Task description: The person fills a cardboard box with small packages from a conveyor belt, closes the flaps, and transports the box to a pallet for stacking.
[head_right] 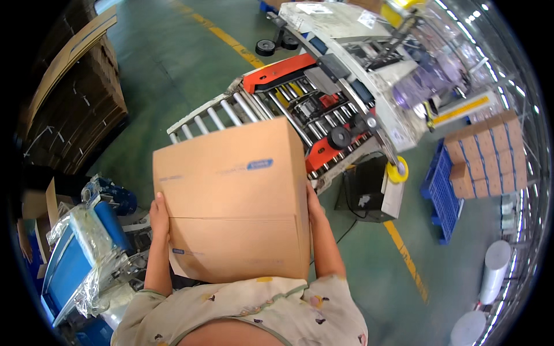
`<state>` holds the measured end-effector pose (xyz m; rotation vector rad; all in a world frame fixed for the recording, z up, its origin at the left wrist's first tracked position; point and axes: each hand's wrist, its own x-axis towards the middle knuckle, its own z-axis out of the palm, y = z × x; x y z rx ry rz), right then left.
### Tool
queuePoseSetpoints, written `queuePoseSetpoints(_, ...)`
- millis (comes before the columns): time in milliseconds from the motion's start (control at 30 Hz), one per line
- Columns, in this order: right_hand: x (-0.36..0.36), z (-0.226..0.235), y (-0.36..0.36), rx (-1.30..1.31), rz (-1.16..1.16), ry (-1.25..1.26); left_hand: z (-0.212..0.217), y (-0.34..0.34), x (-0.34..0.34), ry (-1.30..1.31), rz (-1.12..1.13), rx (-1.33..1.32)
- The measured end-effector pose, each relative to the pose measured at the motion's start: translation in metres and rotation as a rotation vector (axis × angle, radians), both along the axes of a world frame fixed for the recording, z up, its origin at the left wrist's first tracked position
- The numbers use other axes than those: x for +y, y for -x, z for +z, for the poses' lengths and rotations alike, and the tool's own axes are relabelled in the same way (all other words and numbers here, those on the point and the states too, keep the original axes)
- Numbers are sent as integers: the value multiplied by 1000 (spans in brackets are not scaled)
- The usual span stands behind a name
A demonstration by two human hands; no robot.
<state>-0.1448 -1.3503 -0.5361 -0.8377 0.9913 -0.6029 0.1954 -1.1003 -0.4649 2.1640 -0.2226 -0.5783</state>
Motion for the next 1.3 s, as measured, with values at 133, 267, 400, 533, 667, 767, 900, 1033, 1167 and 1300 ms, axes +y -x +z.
queuePoseSetpoints(133,-111,-23,-73,94,296,47,5,-10,-69,-10,124,-109)
queuePoseSetpoints(267,-146,78,-117,195,496,-398,11,3,-117,-357,242,-131)
queuePoseSetpoints(400,-154,137,-136,542,521,1045,-5,-5,-118,85,242,-64)
queuePoseSetpoints(533,-111,126,-183,794,745,1440,11,-4,-118,166,58,-30)
queuePoseSetpoints(667,-131,122,-203,735,759,1488,29,-9,-151,336,21,71)
queuePoseSetpoints(767,-160,115,-204,773,709,1524,29,-11,-180,443,7,90)
queuePoseSetpoints(900,-209,114,-191,853,717,1613,22,4,-225,464,15,62)
queuePoseSetpoints(1033,-234,99,-193,1055,454,1633,10,11,-274,494,-79,-20)
queuePoseSetpoints(1167,-125,171,-211,152,961,541,-20,-4,-296,717,-122,279)
queuePoseSetpoints(1300,-31,209,-75,255,1085,740,-26,-46,-243,975,90,1090)
